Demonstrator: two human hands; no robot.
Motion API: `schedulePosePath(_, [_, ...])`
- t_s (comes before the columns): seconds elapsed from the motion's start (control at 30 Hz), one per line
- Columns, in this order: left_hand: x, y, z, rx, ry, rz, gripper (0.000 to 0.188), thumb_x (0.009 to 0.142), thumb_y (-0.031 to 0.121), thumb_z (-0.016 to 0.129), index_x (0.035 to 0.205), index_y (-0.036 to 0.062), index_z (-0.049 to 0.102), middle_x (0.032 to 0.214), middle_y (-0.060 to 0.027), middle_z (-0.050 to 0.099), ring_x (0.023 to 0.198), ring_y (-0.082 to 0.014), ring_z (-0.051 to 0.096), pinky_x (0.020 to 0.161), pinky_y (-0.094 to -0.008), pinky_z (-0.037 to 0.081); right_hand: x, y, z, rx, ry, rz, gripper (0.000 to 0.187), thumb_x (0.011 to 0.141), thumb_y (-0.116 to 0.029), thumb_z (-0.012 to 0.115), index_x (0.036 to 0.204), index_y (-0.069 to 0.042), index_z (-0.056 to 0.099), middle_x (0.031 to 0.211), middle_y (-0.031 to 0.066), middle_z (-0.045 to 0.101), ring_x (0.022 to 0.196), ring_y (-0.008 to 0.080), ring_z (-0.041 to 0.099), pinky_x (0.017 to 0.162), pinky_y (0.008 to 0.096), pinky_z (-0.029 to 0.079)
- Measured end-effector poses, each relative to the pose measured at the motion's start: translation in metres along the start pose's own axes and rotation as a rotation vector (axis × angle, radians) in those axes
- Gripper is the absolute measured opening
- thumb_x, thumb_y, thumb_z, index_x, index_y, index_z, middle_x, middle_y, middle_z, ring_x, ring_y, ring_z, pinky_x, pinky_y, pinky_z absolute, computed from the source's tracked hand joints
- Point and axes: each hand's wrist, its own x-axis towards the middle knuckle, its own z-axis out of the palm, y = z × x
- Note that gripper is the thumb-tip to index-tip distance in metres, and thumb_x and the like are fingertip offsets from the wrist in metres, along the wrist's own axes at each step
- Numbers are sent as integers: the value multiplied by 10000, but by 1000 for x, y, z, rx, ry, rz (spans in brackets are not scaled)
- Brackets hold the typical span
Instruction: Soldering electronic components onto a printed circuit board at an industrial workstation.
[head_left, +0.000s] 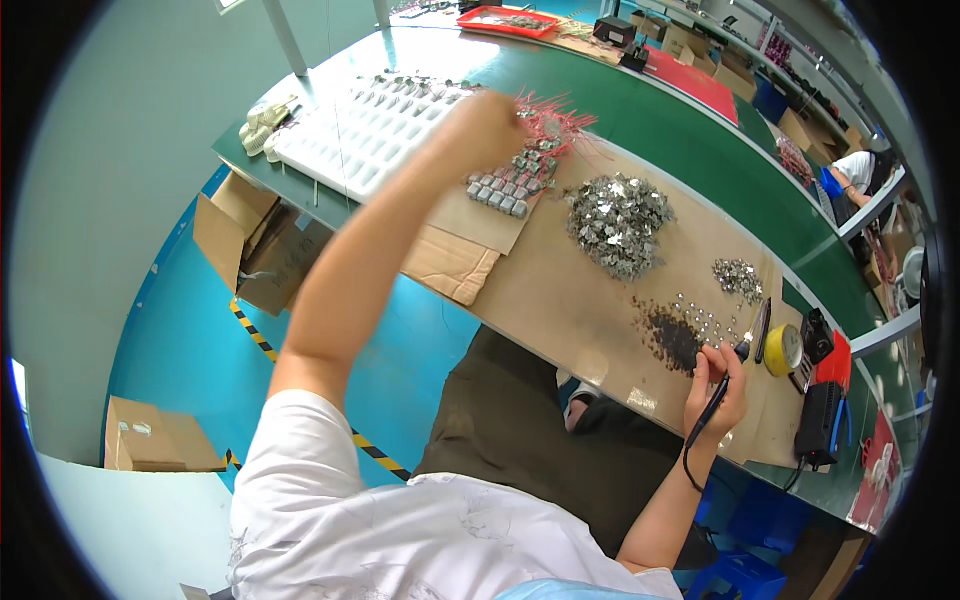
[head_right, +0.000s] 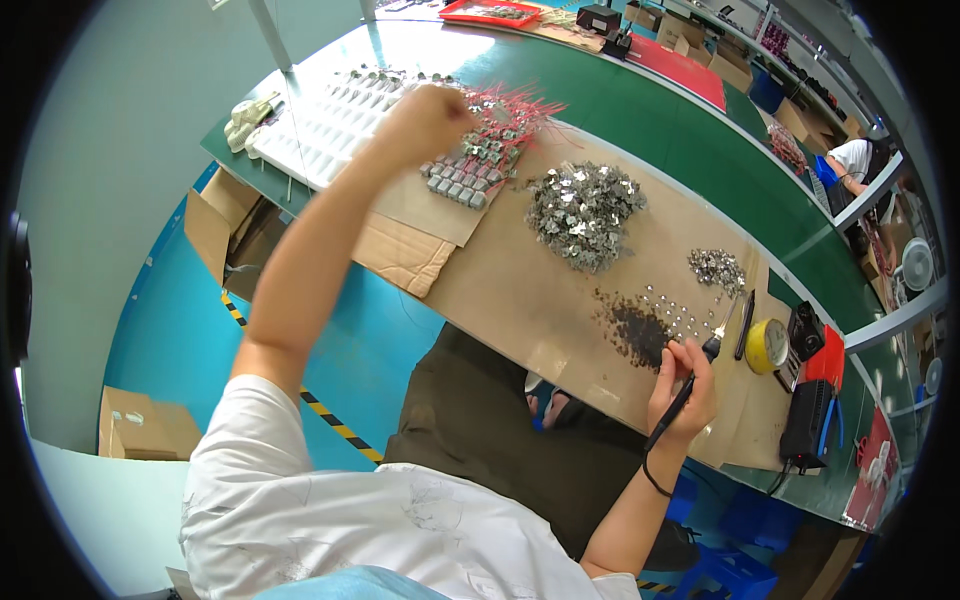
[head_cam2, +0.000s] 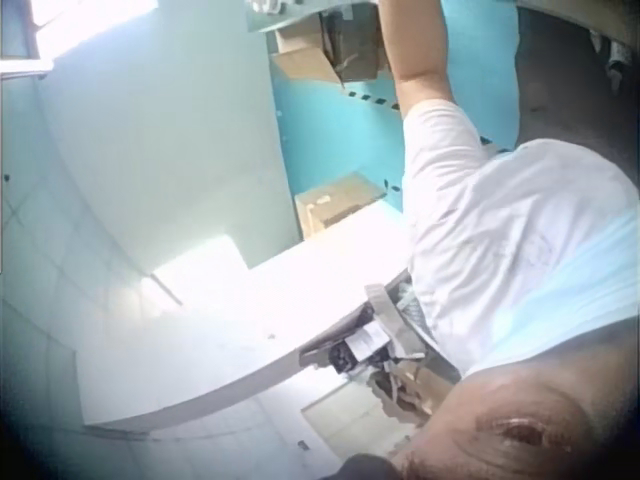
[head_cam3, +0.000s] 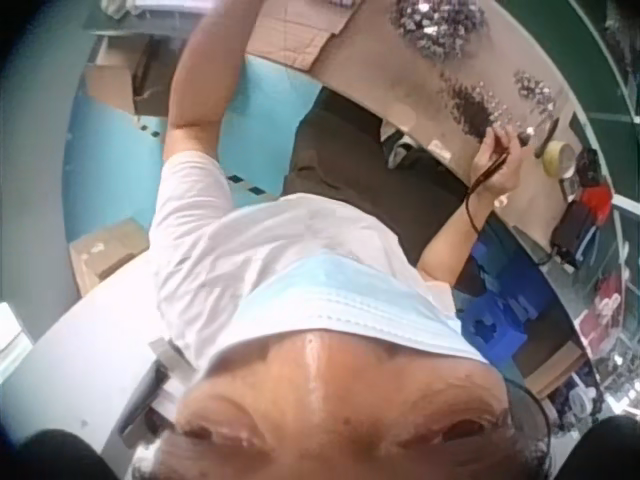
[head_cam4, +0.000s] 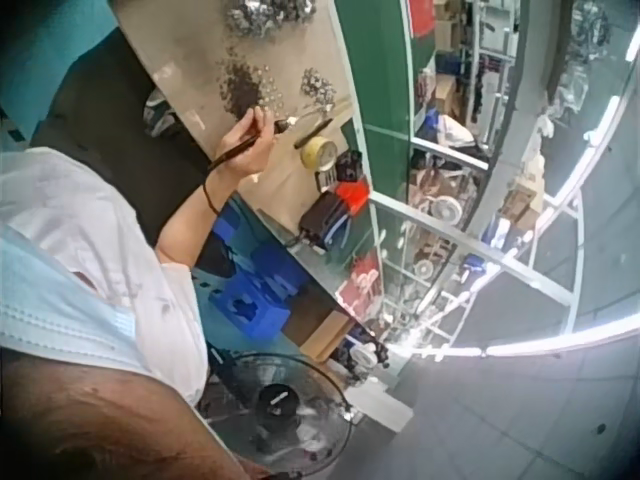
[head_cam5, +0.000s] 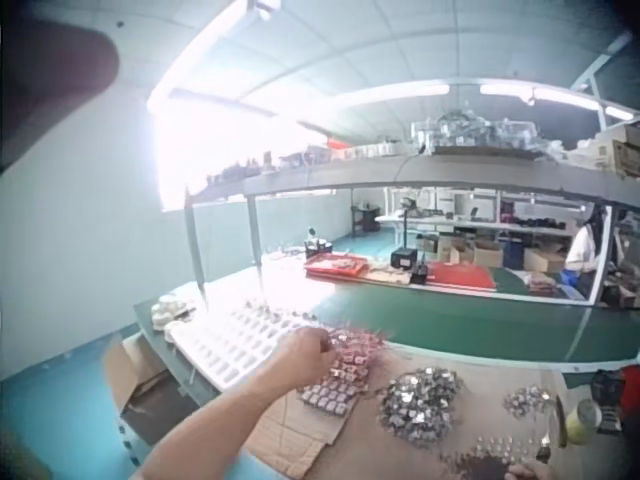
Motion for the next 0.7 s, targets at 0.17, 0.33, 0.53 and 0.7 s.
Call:
schedulePosePath(0.17, [105,-139,-31,287,140,-169,319,926,349,756,971,37,796,762,-108,772,743,-212,758,808,-370,584,6,-9,8,-36,-4,-64,339,880,77,773,1200,23,673,967,140,772,839,189,749,757,298,611])
schedulePosePath(0.33, [145,-210,-7,351,54,-235,457,957,459,681,981,19,803,1018,-190,770,1013,-354,738,912,-447,577,6,-11,11,-88,-32,-89,338,867,74,785,1182,7,682,955,137,768,823,200,750,738,301,618])
schedulePosePath(0.53, [119,-171,11,239,226,126,350,900,306,668,840,-18,788,770,-222,733,761,-392,723,774,-469,567,13,-14,8,-151,-18,-95,387,844,68,781,1204,-50,701,934,108,764,826,262,738,738,336,590])
schedulePosePath(0.7, [81,-243,59,125,-152,271,239,850,229,725,806,-6,721,537,-72,558,473,-185,495,471,-405,402,28,-16,6,-90,-246,-150,316,895,-21,687,1206,-83,684,937,105,710,791,293,665,700,401,538])
